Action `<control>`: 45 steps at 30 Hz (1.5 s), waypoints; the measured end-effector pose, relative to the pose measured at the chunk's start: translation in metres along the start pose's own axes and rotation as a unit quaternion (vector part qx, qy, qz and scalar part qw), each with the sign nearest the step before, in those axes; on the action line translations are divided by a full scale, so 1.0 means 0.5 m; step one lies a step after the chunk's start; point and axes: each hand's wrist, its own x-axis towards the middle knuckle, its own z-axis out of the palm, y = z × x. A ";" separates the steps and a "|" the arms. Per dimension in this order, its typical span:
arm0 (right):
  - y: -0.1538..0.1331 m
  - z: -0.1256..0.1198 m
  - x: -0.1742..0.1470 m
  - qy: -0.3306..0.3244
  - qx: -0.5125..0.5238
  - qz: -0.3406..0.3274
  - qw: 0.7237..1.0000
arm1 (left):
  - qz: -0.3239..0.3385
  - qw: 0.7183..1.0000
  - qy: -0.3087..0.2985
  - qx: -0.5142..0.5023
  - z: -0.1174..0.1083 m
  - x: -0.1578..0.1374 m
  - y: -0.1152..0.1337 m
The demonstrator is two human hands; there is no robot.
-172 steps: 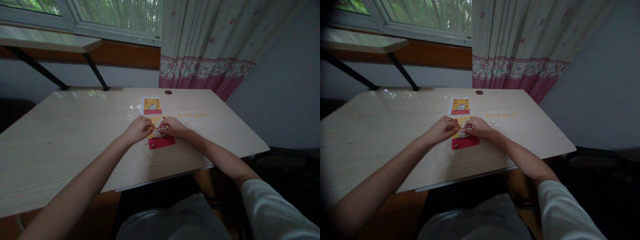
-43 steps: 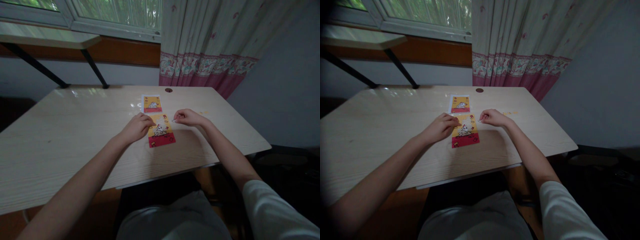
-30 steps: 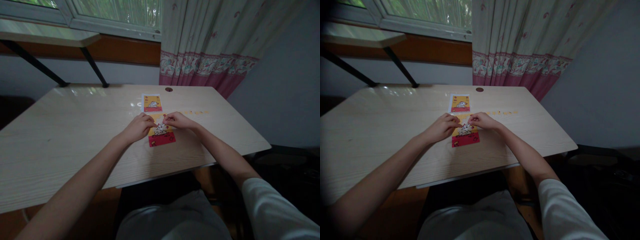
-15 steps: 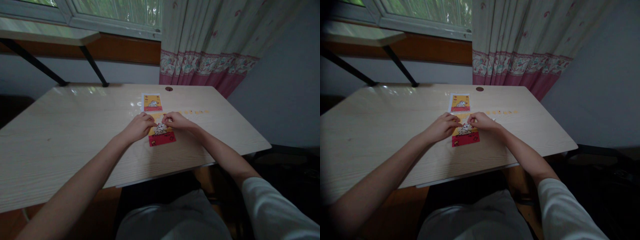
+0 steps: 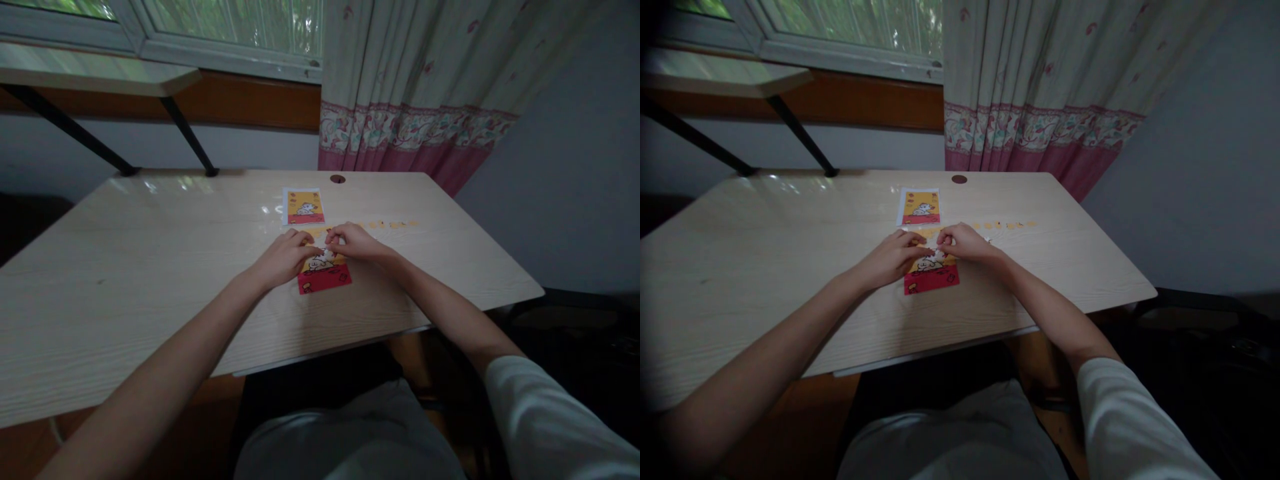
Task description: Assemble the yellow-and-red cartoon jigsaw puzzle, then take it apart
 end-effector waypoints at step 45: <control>0.137 -0.156 -0.077 -0.106 0.017 0.152 0.982 | -0.117 0.991 -0.035 0.060 -0.033 -0.035 -0.062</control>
